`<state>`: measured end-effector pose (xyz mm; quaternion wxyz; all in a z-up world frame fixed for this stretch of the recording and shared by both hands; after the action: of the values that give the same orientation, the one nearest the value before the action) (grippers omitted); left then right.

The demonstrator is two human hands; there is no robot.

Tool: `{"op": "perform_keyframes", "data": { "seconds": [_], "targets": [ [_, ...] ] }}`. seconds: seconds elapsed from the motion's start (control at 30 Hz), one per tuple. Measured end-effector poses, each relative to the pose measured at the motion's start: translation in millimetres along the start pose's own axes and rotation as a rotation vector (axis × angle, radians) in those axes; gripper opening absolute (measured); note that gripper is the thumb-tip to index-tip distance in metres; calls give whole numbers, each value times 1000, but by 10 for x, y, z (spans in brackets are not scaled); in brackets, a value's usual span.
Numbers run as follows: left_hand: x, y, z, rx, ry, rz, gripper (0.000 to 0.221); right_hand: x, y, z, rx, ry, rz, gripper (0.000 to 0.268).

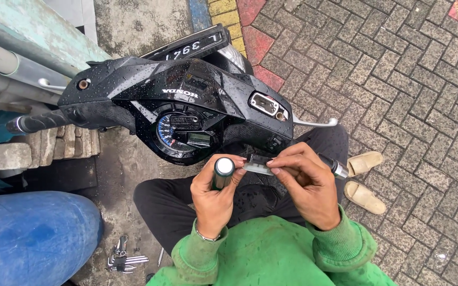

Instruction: Removing a small plastic component from a motorcycle dashboard using a screwdriver.

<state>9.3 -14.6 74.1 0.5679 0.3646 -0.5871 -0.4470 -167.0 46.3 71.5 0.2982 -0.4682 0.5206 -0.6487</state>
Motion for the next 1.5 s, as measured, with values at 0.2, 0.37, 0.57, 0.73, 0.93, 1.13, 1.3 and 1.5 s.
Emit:
{"op": "perform_keyframes", "data": {
  "seconds": [0.2,0.37,0.57,0.73,0.93,1.13,1.3,1.5],
  "targets": [
    [10,105,15,22,36,78,10,-8,-15,16,14,-47,-11,14],
    [-29,26,3,13,50,85,8,-14,-38,21,12,-52,-32,15],
    [-40,52,14,3,46,95,8,-9,-82,31,-76,-58,-52,16],
    [-47,104,-30,42,37,114,6,5,-80,29,-44,-22,-29,16],
    [-74,-117,-70,-168,11,-93,3,195,259,-213,118,117,73,12],
    [229,-297,90,-190,-79,-255,13,554,790,-400,154,248,195,11],
    [418,-731,336,-396,-147,-400,17,752,1164,-334,325,288,229,14],
    [401,-725,377,-331,-161,-474,14,799,1192,-332,315,258,215,22]
  ]
}}
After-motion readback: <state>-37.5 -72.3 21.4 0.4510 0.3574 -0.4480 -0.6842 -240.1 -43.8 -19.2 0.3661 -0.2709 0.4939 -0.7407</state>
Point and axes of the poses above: each hand's wrist, its own x-axis towards the middle knuckle, its own z-axis out of the palm, y = z × x, the point moved 4 cm from there along x, towards the middle knuckle, and after that the axes turned 4 degrees about y, right-handed, at the moved point
